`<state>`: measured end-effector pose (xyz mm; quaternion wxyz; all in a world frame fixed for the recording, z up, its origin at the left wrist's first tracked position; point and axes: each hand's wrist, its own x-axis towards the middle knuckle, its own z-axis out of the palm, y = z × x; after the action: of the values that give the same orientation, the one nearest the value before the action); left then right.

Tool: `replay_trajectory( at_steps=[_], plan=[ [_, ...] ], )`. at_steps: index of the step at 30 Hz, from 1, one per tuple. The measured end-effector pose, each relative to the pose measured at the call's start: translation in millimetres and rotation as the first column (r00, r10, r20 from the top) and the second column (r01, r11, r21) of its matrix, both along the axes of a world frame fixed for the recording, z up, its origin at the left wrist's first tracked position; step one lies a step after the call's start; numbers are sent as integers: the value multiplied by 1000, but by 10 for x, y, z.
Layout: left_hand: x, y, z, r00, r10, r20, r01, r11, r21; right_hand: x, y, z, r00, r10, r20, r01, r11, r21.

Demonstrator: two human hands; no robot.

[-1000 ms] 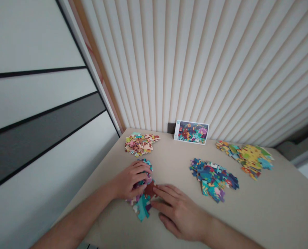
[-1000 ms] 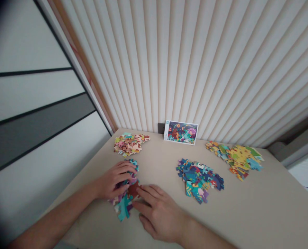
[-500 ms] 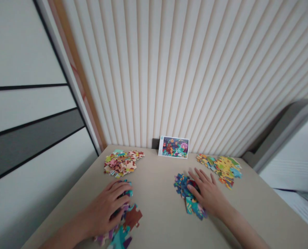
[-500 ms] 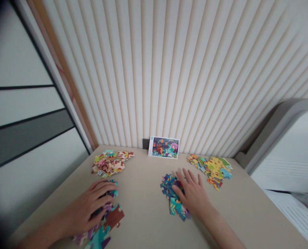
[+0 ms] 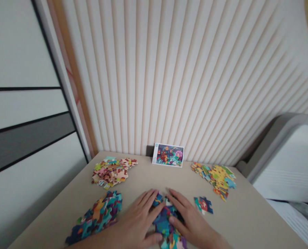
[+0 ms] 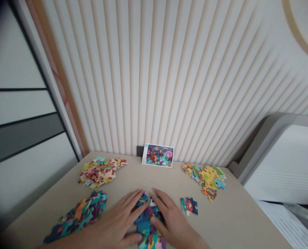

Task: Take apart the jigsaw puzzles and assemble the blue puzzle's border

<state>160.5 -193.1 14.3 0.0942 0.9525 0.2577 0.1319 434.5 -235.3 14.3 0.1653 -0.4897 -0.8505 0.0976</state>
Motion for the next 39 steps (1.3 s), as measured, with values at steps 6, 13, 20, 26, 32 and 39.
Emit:
replay_trajectory(
  at_steps=[6,13,20,26,32,39],
  plan=[
    [-48,27,-99,1000,5,20,-5,999,-45,492,72,59,949,-240,203,227,970,86],
    [-18,41,-241,974,194,117,-196,981,5,885,120,23,787,-536,306,555,832,30],
    [-7,65,-173,976,155,153,-154,988,-18,295,49,246,948,-319,4,315,933,-174],
    [11,67,-54,986,50,160,-34,994,-104,353,38,334,974,-201,-107,179,965,-190],
    [6,58,10,983,-101,150,126,978,-167,174,-8,223,998,52,-47,-59,984,-170],
    [-26,77,-91,987,-27,161,53,986,-160,138,6,297,978,-186,-99,166,970,-177]
  ],
)
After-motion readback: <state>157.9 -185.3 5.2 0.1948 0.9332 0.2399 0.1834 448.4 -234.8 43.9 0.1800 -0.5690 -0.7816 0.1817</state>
